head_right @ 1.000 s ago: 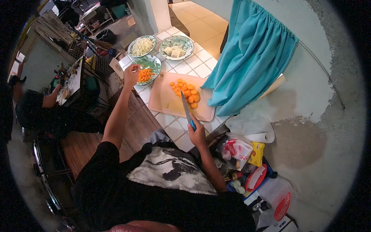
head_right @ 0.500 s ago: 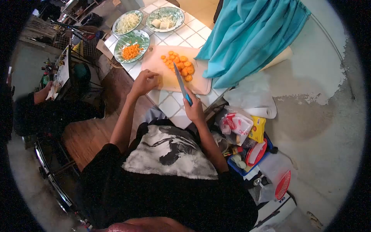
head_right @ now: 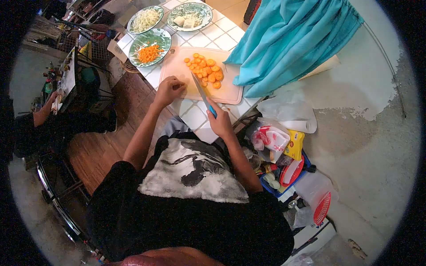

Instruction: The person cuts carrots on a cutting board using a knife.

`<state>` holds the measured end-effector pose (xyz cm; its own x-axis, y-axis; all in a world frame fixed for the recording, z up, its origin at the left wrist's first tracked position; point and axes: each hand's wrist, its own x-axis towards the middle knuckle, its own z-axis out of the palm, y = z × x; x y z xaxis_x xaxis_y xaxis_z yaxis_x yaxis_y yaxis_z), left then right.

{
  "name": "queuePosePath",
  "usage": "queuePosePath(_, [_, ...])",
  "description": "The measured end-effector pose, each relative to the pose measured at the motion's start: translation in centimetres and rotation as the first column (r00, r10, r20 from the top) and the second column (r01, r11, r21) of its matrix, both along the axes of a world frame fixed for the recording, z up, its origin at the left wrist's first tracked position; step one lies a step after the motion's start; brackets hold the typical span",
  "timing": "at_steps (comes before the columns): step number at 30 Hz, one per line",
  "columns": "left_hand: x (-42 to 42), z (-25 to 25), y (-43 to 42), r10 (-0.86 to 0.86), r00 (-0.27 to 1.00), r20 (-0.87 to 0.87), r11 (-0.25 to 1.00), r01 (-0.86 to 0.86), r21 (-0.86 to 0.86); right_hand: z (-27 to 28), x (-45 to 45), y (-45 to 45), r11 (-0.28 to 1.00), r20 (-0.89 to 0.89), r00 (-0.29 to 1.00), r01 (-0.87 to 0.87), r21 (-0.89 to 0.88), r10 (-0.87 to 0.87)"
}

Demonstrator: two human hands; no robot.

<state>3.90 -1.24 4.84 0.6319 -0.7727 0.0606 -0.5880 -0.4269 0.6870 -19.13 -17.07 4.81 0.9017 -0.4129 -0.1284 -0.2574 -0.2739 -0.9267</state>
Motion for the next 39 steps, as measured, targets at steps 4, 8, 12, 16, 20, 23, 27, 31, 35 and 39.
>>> queuePosePath(4, [-2.0,0.2,0.1,0.219,0.968,-0.119,0.964,-0.234,-0.128,1.6,0.1,0.0,0.995,-0.028,0.999,-0.026,-0.097,0.024])
queuePosePath(8, [-2.7,-1.0,0.6,0.225,0.974,0.015,0.962,-0.220,-0.163,2.7,-1.2,-1.4,0.973,-0.143,0.988,-0.081,-0.214,0.051])
queuePosePath(12, [-2.8,-0.6,0.3,0.205,0.978,0.040,0.969,-0.197,-0.148,3.7,-1.8,-2.2,0.968,-0.179,0.983,-0.089,-0.233,0.047])
queuePosePath(16, [-2.8,-1.1,0.0,0.200,0.980,0.010,0.970,-0.196,-0.143,3.1,-1.7,-2.1,0.977,-0.204,0.977,-0.105,-0.185,0.067])
queuePosePath(20, [-3.5,-0.5,0.1,0.270,0.963,-0.011,0.951,-0.269,-0.152,5.1,-1.6,-1.7,0.959,-0.338,0.932,-0.208,-0.191,0.135])
queuePosePath(23, [-3.5,0.0,-0.1,0.246,0.966,0.085,0.963,-0.234,-0.131,6.6,-2.2,-1.3,0.954,-0.304,0.950,-0.158,-0.256,0.076])
queuePosePath(27, [-3.4,0.7,-1.5,-0.026,0.983,0.182,0.999,0.033,-0.035,7.2,-3.4,-2.1,0.953,-0.325,0.944,-0.141,-0.270,0.048])
queuePosePath(31, [-2.9,1.0,-3.1,-0.183,0.950,0.252,0.982,0.166,0.087,8.7,-3.9,-2.5,0.943,-0.362,0.931,-0.165,-0.288,0.052])
queuePosePath(35, [-3.0,0.8,-3.7,-0.220,0.927,0.304,0.971,0.178,0.160,9.4,-4.2,-2.4,0.944,-0.431,0.902,-0.162,-0.287,0.023])
queuePosePath(39, [-3.1,0.0,-3.6,-0.185,0.936,0.298,0.979,0.147,0.145,9.1,-4.5,-2.5,0.955,-0.405,0.914,-0.126,-0.269,0.007])
